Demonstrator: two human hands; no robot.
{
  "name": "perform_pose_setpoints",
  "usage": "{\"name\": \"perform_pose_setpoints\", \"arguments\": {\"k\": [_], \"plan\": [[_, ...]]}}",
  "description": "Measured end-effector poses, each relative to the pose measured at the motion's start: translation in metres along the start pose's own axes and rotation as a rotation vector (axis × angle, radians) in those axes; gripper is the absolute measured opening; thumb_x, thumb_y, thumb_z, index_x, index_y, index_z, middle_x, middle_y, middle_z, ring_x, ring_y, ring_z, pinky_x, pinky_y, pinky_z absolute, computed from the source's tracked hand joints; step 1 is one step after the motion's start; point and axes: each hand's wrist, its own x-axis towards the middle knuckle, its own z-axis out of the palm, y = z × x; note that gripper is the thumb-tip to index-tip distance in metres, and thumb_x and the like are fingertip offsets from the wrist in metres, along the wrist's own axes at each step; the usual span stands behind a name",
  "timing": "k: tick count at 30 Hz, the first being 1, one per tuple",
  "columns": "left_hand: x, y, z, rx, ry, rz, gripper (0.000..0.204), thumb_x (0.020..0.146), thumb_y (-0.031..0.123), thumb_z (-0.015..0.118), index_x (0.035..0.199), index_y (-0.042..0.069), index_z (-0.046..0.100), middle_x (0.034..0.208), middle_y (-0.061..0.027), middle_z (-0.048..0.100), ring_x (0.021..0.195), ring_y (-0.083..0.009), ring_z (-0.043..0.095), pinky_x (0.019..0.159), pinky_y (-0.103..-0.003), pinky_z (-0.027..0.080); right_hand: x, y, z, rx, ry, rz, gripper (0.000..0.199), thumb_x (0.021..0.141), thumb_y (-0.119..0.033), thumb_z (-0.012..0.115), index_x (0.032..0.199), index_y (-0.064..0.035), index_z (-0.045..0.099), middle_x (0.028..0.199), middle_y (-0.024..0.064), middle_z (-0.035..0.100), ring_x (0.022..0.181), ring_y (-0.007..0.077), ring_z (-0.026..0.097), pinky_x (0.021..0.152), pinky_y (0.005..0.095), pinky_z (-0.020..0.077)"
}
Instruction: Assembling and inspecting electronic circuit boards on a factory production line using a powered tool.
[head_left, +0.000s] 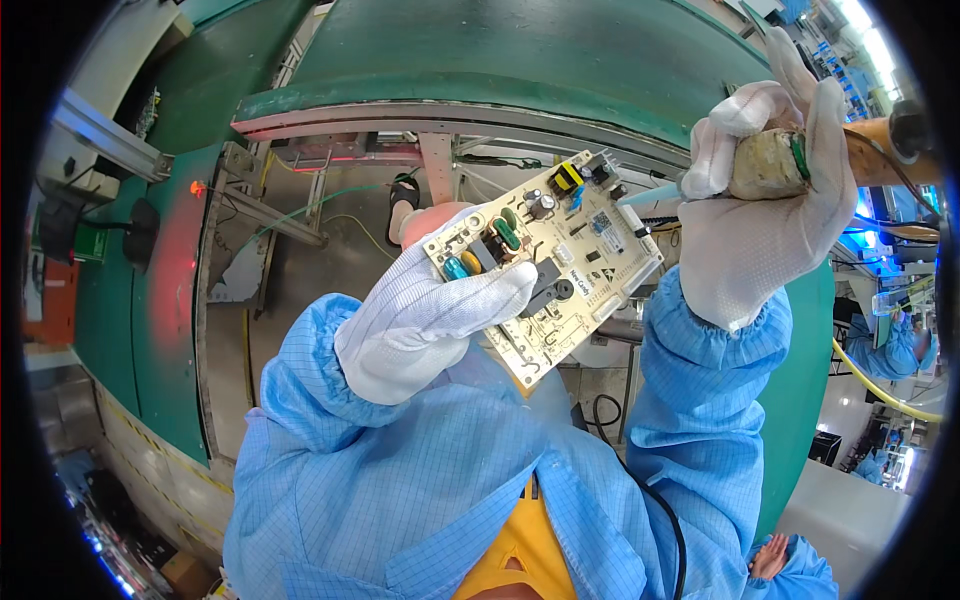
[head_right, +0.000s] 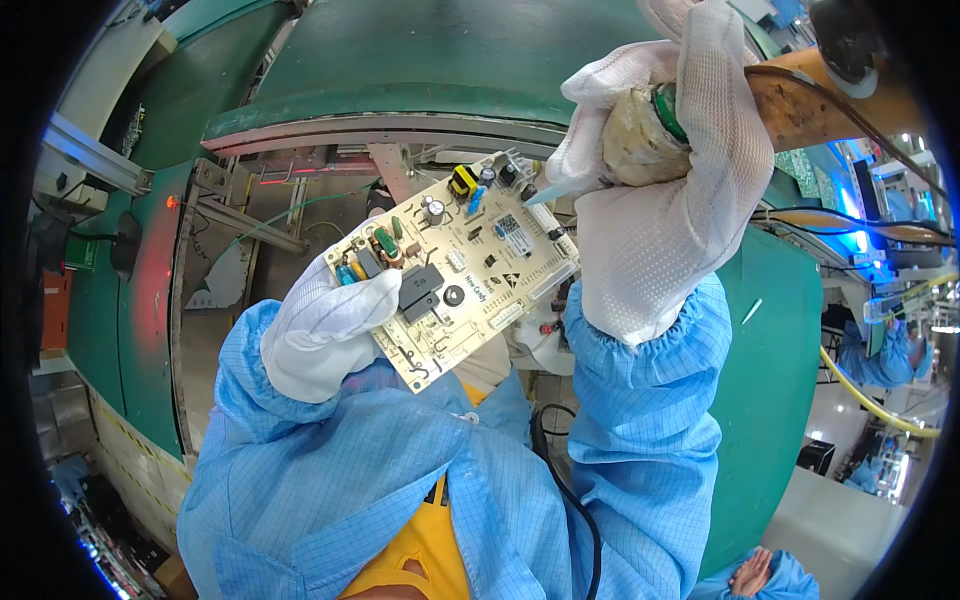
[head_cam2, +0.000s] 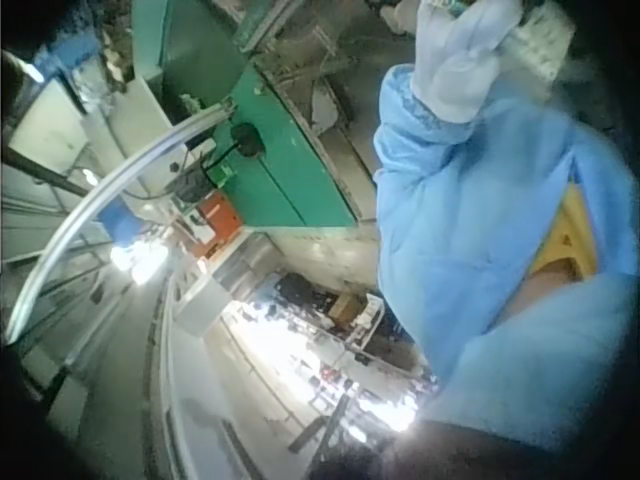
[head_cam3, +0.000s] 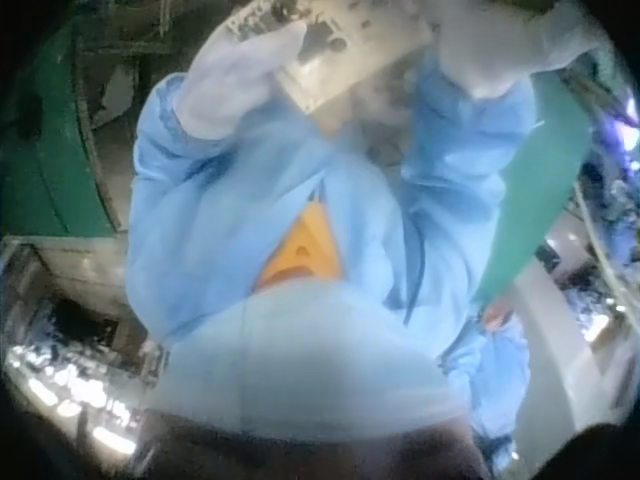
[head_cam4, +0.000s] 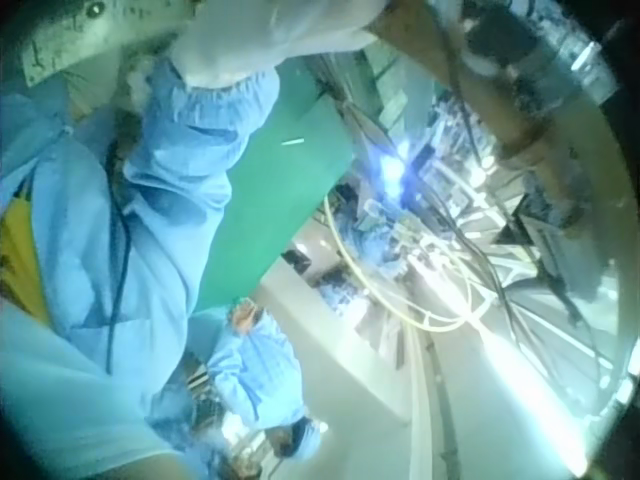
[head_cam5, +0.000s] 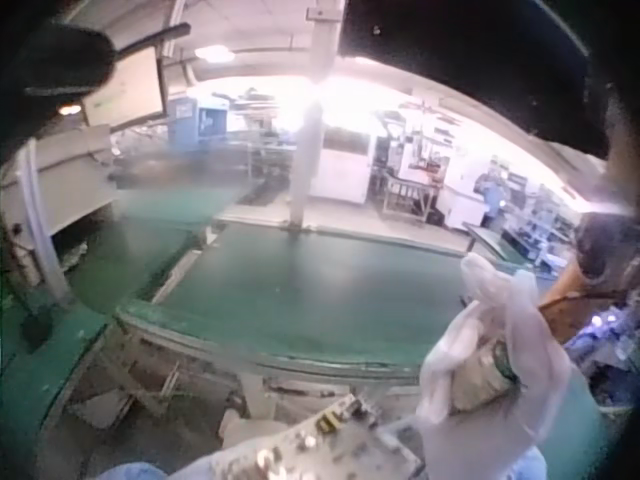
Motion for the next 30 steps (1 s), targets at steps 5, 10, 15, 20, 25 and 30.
{"name": "perform_pose_setpoints", "arguments": {"k": [5,10,15,20,25,30], "plan": [[-0.001,-0.002,0.001,-0.011,-0.003,0.02,0.047,0.085,0.013,0.07,0.126,0.001,0.05,0.108,-0.0051,0.064,0.099,-0.0119,0.061,0.088,-0.026,0.049,-0.004,0.007,-0.014,-0.67,-0.108,-0.366,0.031,0.091,0.005,0.051,0.122,0.0028,0.058,0.091,0.0077,0.059,0.065,0.0113,0.054,0.047,0.0208,0.0455],[-0.002,-0.004,0.001,-0.028,0.028,0.005,0.051,0.084,0.013,0.072,0.129,0.001,0.05,0.111,-0.0062,0.064,0.1,-0.0127,0.061,0.089,-0.026,0.048,-0.003,-0.012,0.004,-0.83,-0.156,-0.258,0.03,0.093,0.002,0.05,0.121,0.0028,0.059,0.09,0.0077,0.06,0.063,0.0115,0.054,0.047,0.0205,0.0456],[-0.001,-0.003,-0.001,-0.044,0.023,-0.014,0.046,0.085,0.013,0.071,0.125,0.001,0.053,0.107,-0.0056,0.064,0.098,-0.0119,0.061,0.088,-0.025,0.048,-0.003,-0.008,0.017,-0.779,0.186,-0.04,0.033,0.099,-0.017,0.045,0.117,0.0059,0.059,0.078,0.0083,0.059,0.049,0.0129,0.052,0.044,0.0217,0.0442],[0.002,-0.01,-0.012,-0.022,0.049,-0.022,0.04,0.086,0.013,0.069,0.121,0.001,0.055,0.103,-0.0038,0.064,0.096,-0.0103,0.061,0.087,-0.024,0.048,0.001,-0.026,0.013,-0.406,0.204,0.218,0.052,0.1,-0.036,0.041,0.113,0.0102,0.059,0.07,0.0104,0.058,0.044,0.0144,0.05,0.039,0.0256,0.0413],[0.0,-0.005,-0.01,0.185,0.01,0.194,0.031,0.09,0.01,0.064,0.118,0.0,0.056,0.102,-0.0029,0.064,0.094,-0.0089,0.061,0.085,-0.023,0.049,-0.005,-0.017,0.027,-0.568,0.445,0.153,0.049,0.1,-0.033,0.04,0.114,0.0101,0.059,0.072,0.0108,0.059,0.045,0.0136,0.048,0.041,0.0255,0.0389],[0.004,0.0,-0.012,-0.206,0.034,0.026,0.031,0.09,0.012,0.064,0.119,0.001,0.056,0.106,-0.0067,0.064,0.098,-0.0158,0.064,0.086,-0.028,0.053,-0.014,-0.01,0.006,-0.235,0.33,0.015,0.047,0.101,-0.03,0.039,0.115,0.0104,0.058,0.074,0.0115,0.059,0.047,0.0125,0.049,0.043,0.0254,0.0388]]}}
